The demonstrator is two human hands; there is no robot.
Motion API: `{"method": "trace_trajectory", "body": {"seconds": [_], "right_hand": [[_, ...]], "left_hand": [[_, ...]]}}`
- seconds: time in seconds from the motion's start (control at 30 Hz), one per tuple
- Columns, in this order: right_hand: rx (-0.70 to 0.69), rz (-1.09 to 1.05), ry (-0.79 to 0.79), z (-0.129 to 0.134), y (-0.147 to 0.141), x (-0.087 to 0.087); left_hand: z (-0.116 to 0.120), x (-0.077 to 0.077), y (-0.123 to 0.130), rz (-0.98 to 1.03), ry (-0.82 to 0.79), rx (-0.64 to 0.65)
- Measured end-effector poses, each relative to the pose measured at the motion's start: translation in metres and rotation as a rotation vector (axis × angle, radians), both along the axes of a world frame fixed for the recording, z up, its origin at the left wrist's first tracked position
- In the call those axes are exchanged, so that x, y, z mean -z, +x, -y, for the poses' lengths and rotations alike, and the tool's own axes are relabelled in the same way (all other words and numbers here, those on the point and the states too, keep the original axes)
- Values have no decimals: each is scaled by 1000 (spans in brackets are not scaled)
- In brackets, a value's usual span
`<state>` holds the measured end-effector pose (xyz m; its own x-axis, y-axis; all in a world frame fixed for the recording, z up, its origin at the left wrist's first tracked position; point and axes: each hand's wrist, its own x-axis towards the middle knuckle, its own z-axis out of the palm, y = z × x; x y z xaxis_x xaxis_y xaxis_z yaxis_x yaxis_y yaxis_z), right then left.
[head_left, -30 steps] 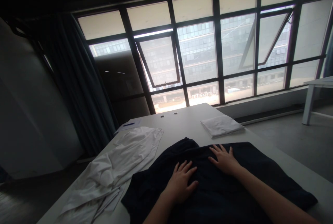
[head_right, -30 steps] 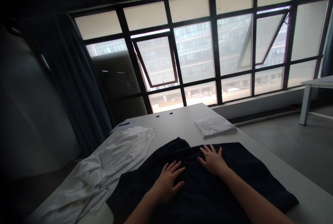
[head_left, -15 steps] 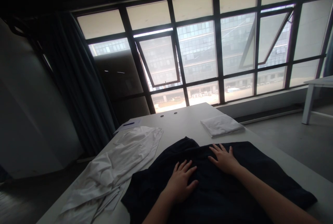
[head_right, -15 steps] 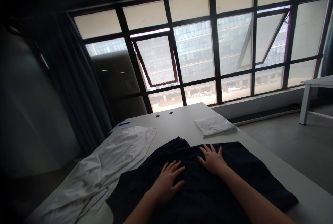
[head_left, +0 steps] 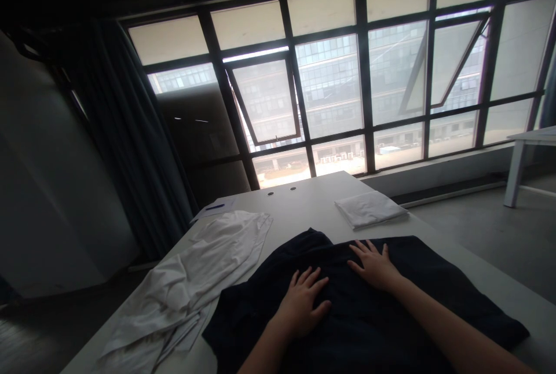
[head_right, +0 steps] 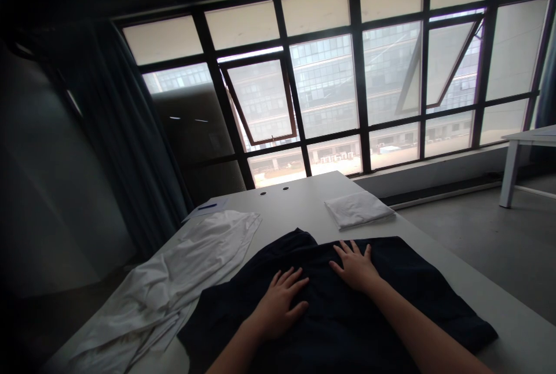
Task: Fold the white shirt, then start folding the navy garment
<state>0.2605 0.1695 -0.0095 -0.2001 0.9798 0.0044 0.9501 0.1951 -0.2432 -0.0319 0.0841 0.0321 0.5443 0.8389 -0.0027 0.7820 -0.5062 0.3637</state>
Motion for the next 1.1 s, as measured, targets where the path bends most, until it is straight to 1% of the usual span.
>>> {"method": "trace_trajectory", "body": {"seconds": [0.2,0.5,0.87,1.1], "right_hand": [[1,-1,-4,0,1,1],[1,5,2,-1,0,1],[1,16,9,-1,1,3],[-1,14,1,-2,0,3]], "left_hand": [[1,0,0,-20,0,-2],[1,-1,0,0,-13,-3],[0,1,0,0,-2,4],[1,-2,0,-8,0,-3]]}}
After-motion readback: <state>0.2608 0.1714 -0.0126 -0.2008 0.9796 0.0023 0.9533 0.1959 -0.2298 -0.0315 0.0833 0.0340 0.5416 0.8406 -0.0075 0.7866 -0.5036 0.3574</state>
